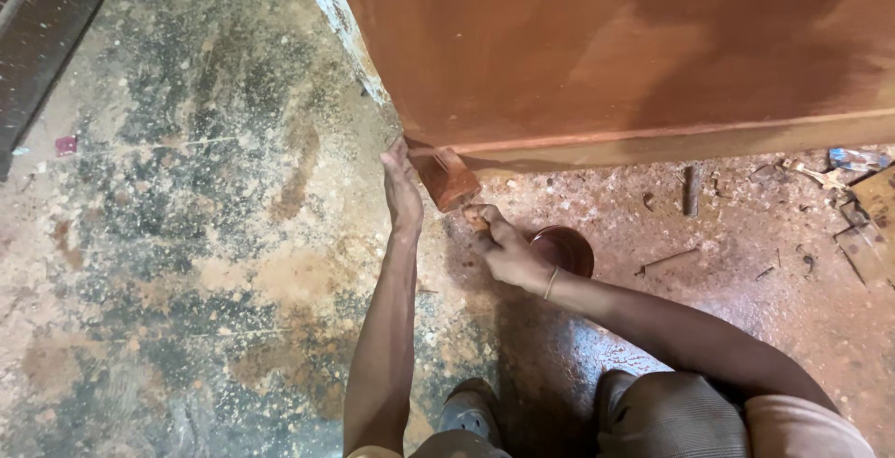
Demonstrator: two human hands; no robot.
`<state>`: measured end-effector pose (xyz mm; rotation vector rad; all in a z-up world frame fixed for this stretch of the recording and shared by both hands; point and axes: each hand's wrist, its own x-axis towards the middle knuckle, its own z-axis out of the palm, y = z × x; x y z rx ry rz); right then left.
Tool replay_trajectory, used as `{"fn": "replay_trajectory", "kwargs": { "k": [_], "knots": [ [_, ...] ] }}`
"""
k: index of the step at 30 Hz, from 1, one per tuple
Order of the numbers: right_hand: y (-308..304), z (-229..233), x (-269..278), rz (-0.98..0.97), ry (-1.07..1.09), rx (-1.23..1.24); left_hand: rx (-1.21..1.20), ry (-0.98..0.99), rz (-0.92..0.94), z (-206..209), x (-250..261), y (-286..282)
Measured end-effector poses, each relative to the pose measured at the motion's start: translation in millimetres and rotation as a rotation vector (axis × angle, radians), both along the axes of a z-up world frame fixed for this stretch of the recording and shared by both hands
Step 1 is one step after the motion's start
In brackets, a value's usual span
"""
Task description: The person paints the lower edge of a wooden surface with reddish-brown paint using a brush. They repeatedly dip the brush into a small container and apply paint along the bottom trim, occasionally using their left hand to steady the surface.
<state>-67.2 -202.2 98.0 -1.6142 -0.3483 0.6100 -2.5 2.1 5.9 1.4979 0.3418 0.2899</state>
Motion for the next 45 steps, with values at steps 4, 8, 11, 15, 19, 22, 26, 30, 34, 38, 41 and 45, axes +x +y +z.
{"fn": "replay_trajectory", "kwargs": {
  "k": [4, 8, 11, 15, 19, 22, 26, 30, 34, 38, 41, 45],
  "knots": [
    [-13.8, 45.8, 9.6, 0.045, 0.188, 0.277, 0.027, -0.001, 0.021, -5.3, 2.3, 1.5],
    [-55.0, 123.7, 18.9, 0.019, -0.087, 0.448, 0.027, -0.02, 0.02, -10.2, -0.1, 1.8],
    [-75.6, 153.8, 5.1, -0.062, -0.284, 0.478, 0.015, -0.03, 0.017, -11.3, 0.7, 3.6],
    [-43.7, 108.0, 13.0, -0.15, -0.645, 0.252, 0.01, -0.025, 0.022, -12.3, -0.2, 2.6],
    [2.3, 15.3, 27.0, -0.027, -0.916, 0.198, 0.001, -0.041, 0.0, -5.7, 0.0, 2.3],
    [-1.7, -23.9, 17.1, 0.157, -0.267, -0.411, -0.054, -0.061, -0.042, -0.3, -2.0, 6.2],
    [-14.5, -13.3, 11.3, 0.145, -0.337, -0.19, -0.092, -0.021, -0.026, 1.7, -8.4, 11.2],
    [-24.2, 45.6, 26.4, 0.087, 0.276, 0.258, -0.15, -0.101, 0.03, 1.0, -12.2, 7.2],
    [-42.5, 106.4, 27.3, 0.126, 0.221, 0.647, -0.113, -0.084, 0.086, 8.2, -14.6, 7.4],
    [-37.8, 103.8, 17.4, 0.195, -0.07, 0.67, -0.135, -0.133, 0.202, 18.5, -15.9, 15.8],
    [0.7, 47.3, 30.9, 0.143, -0.387, 0.408, -0.157, -0.177, 0.29, 26.9, -17.9, 21.2],
    [17.7, -25.3, 30.9, 0.066, -0.231, 0.039, -0.145, -0.194, 0.346, 35.8, -21.0, 24.9]
  ]
}}
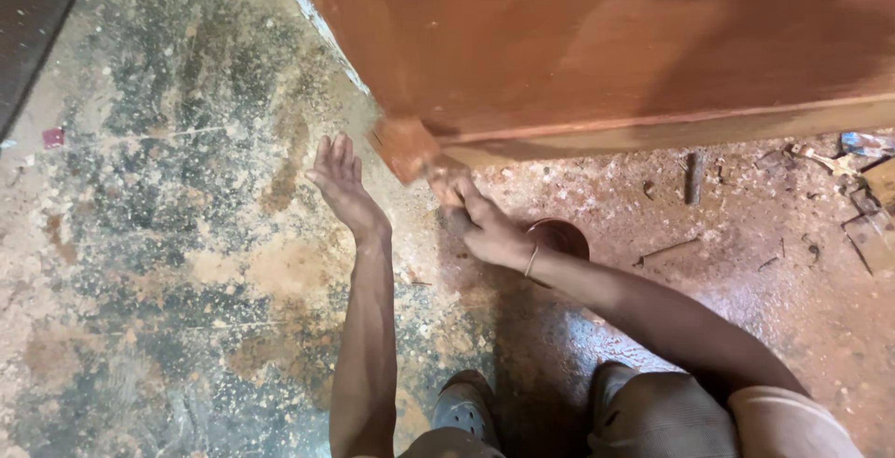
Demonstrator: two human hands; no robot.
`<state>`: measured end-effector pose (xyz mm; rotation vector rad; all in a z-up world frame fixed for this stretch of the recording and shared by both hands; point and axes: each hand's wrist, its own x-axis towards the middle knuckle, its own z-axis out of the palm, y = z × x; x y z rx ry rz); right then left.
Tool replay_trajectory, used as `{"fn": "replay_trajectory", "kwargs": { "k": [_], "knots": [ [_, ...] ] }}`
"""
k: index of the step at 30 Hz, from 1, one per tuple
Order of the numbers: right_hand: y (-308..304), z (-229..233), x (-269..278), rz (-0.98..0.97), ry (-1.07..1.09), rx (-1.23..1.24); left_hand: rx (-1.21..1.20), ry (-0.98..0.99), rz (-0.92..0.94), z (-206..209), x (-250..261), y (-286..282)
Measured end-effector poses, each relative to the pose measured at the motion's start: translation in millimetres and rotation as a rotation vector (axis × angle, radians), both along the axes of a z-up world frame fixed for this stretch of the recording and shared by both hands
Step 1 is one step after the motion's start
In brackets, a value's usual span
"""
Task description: The person paints the lower edge of a wooden surface with reddish-brown paint using a brush. They repeatedly dip the brush into a small container and apply paint along the bottom trim, occasionally using their left hand to steady the surface.
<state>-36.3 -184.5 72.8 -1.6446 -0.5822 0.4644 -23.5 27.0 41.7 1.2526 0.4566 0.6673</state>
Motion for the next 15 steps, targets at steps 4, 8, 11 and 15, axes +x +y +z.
{"fn": "replay_trajectory", "kwargs": {
  "k": [4, 8, 11, 15],
  "knots": [
    [-6.3, -7.8, -10.7, -0.051, 0.628, -0.339, -0.03, -0.067, -0.02, 1.6, -11.2, 1.9],
    [-24.1, 49.2, -5.3, 0.061, 0.644, 0.29, -0.024, -0.076, -0.03, 8.7, -6.7, 0.1],
    [-47.3, 102.3, 1.0, 0.095, 0.56, 0.45, 0.018, -0.028, -0.026, 14.2, -8.2, -8.6],
    [-90.7, 161.6, -5.8, 0.043, 0.075, 0.671, 0.098, 0.004, -0.06, 29.5, -6.3, -19.5]
  ]
}}
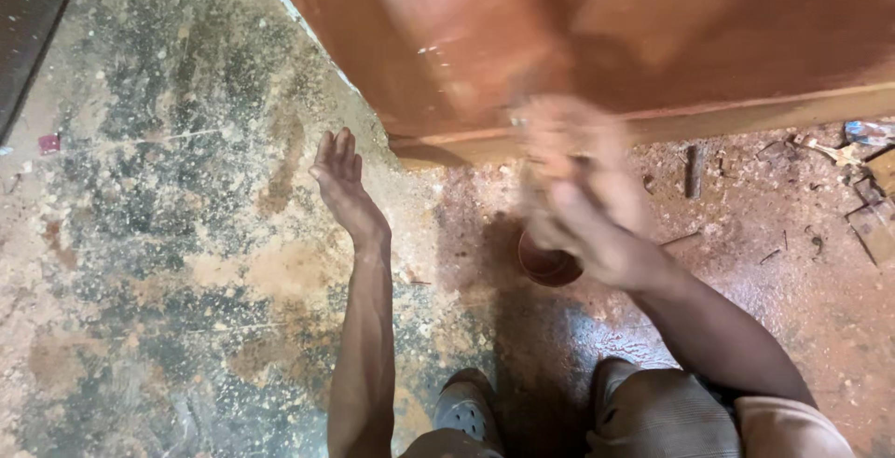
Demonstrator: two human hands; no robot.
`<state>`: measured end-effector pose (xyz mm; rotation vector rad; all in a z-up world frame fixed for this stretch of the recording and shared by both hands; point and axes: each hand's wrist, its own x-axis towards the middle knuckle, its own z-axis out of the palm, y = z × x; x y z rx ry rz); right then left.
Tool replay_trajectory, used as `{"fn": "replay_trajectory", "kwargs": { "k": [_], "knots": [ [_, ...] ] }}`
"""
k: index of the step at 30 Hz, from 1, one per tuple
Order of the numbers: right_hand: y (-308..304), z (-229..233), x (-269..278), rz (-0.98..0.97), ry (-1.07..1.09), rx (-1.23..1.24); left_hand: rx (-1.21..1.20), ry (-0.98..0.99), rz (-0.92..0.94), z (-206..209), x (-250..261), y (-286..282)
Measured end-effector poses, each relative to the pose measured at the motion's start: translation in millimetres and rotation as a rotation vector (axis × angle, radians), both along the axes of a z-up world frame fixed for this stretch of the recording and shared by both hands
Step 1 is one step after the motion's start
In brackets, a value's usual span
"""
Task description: The person paints the lower edge of a wooden surface with reddish-brown paint using a brush. They repeatedly dip the brush into a small container and apply paint along the bottom trim, occasionally using their left hand to steady the surface.
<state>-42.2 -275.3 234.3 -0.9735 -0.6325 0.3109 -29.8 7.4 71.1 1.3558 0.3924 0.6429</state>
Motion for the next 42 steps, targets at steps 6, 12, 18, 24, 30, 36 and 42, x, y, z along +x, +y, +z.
{"fn": "replay_trajectory", "kwargs": {
  "k": [6, 12, 18, 24, 30, 36, 42],
  "knots": [
    [-61.7, -40.5, -4.1, -0.365, 0.143, -0.018, 0.073, -0.029, -0.141, 21.2, 4.0, -9.6],
    [-66.5, -161.6, -20.0, -0.08, 0.878, -0.111, 0.15, -0.033, -0.125, 28.2, 4.7, -16.9],
    [-115.1, -80.5, -23.4, -0.304, 0.628, -0.381, 0.181, -0.044, -0.092, 31.6, -0.2, -37.7],
    [-163.9, 19.0, -15.7, -0.597, -0.01, -0.113, 0.484, -0.113, -0.041, 58.8, -8.0, -78.7],
    [-156.1, -82.6, 1.9, -0.554, 0.399, -0.363, 0.946, -0.12, -0.231, 95.7, -6.8, -115.6],
    [-155.0, -155.7, -26.7, -0.311, 0.9, -0.305, 1.31, -0.069, -0.432, 134.6, 1.5, -140.1],
    [-186.4, -27.5, -13.3, -0.373, 0.322, -0.354, 1.449, -0.193, -0.432, 181.9, 34.9, -168.1]
  ]
}}
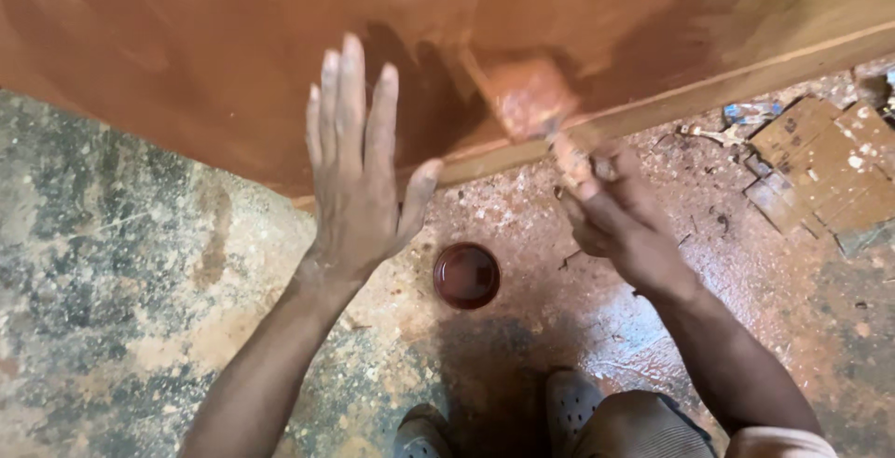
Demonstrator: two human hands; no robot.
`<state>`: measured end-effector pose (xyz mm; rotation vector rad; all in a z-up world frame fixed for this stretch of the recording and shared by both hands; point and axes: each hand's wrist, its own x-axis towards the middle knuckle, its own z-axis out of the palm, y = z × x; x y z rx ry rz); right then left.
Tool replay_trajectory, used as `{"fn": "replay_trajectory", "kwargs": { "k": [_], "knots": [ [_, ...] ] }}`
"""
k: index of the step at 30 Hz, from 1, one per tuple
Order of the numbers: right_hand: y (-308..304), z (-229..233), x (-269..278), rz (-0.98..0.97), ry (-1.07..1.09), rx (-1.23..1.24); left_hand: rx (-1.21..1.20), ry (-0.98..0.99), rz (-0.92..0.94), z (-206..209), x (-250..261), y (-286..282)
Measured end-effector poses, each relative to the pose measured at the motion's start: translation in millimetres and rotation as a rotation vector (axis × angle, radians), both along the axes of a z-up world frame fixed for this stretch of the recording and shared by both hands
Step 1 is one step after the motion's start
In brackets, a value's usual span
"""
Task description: The person paints the lower edge of a wooden surface with reddish-brown paint using a brush. They repeatedly dip the brush into a small container and apply paint along the bottom trim, occasionally using their left hand to steady the surface.
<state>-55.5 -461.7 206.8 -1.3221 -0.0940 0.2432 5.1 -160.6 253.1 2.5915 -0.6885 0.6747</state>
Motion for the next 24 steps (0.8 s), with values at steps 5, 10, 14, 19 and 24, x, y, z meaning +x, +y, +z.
{"fn": "replay_trajectory", "kwargs": {
  "k": [5, 10, 14, 19, 24],
  "knots": [
    [8.9, 62.8, 5.9, -0.004, -0.42, 0.142, -0.074, -0.122, 0.093, 27.3, 23.4, -7.5],
    [53.4, -22.3, 17.2, -0.006, -0.161, -0.047, -0.159, -0.119, 0.145, 14.6, 10.7, 1.2],
    [72.2, -105.1, -5.8, 0.083, 0.154, -0.098, -0.148, -0.045, 0.105, -7.5, 12.0, 2.2],
    [38.6, -96.7, -5.4, -0.013, 0.276, -0.03, -0.128, -0.024, 0.076, -22.0, 10.1, -2.3],
    [-4.9, 11.3, -4.1, -0.056, -0.128, -0.047, -0.106, -0.014, 0.065, -17.9, 6.3, -2.9]
  ]
}}
